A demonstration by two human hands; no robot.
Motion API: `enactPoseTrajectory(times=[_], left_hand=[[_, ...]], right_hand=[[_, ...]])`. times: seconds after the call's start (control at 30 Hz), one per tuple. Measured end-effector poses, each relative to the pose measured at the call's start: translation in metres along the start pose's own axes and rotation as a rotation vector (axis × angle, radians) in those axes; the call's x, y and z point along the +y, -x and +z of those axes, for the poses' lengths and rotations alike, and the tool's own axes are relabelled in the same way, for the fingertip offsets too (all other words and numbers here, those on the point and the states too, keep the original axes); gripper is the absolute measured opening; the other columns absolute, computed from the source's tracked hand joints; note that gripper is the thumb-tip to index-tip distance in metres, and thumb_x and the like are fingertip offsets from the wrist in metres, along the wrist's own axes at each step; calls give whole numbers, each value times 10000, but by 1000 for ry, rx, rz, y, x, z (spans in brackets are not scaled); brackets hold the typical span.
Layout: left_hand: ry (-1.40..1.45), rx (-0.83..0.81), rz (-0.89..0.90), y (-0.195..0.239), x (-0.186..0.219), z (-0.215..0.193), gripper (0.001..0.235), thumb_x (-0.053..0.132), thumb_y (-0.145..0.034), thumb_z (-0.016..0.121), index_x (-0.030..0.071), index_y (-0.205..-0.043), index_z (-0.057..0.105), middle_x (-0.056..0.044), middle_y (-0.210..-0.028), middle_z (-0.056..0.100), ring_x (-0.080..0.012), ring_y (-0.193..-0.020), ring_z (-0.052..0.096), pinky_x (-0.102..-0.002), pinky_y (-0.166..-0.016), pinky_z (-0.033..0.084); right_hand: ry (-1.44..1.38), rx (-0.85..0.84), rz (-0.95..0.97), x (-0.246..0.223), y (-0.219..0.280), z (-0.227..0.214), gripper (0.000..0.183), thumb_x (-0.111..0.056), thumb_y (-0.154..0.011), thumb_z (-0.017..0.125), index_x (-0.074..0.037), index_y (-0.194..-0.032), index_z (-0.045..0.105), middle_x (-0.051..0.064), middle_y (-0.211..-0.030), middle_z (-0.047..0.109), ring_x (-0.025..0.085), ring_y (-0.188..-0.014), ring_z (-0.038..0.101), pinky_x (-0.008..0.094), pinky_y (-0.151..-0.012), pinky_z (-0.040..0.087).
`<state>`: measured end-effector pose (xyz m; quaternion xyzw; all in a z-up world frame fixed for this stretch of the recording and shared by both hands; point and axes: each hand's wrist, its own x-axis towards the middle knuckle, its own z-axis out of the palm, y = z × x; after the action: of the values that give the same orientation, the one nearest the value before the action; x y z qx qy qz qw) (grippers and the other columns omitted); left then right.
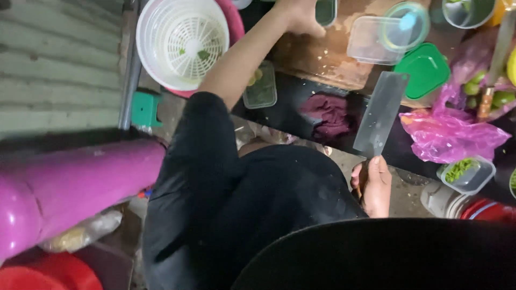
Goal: The person cuts green limes in half using a large knife on a wooden cutting board. They repeatedly pick up limes from a plastic bag, slice them, and place the halves into a clear plastic container.
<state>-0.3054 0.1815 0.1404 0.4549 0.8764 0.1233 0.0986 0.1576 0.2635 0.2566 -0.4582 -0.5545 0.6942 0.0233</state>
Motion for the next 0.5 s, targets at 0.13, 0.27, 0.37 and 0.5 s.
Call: enactPoseTrajectory(times=[0.13, 0.27, 0.37, 0.5], left_hand=[[-99, -17, 113, 89, 38, -88, 1200, 632, -676, 955, 245, -1586, 275, -227, -1519, 305, -452, -1330, 387, -566, -931, 428], [-218, -352, -48, 170, 56, -97, 1333, 668, -648, 912, 410, -1635, 54, -212, -1625, 55, -476, -1458, 132, -650, -1171, 220], [-203, -358, -42, 204, 47, -51, 1371, 677, -585, 925, 400, -1632, 86, -295, -1620, 105, -571, -1454, 195, -744, -1136, 91], [-198, -275, -60, 211, 30, 3, 1410, 663, -545, 913, 394, -1637, 63, -323, -1615, 112, -619, -1452, 217, -786, -1104, -80]], right_hand=[[79, -23, 6, -17, -1, 5, 547, -520, -1123, 369, -124, -778, 522, 33, -545, 469, 123, -402, 410, 249, -346, 207], [161, -58, 11, -35, -5, 13, 552, -540, -1122, 358, -130, -795, 532, 36, -548, 464, 116, -406, 397, 244, -348, 203], [222, -95, -13, -42, -9, 17, 558, -529, -1129, 355, -121, -796, 540, 45, -545, 469, 130, -412, 418, 251, -366, 252], [222, -138, -41, -49, -12, 23, 574, -523, -1129, 373, -113, -763, 538, 62, -521, 461, 135, -410, 436, 249, -368, 277]])
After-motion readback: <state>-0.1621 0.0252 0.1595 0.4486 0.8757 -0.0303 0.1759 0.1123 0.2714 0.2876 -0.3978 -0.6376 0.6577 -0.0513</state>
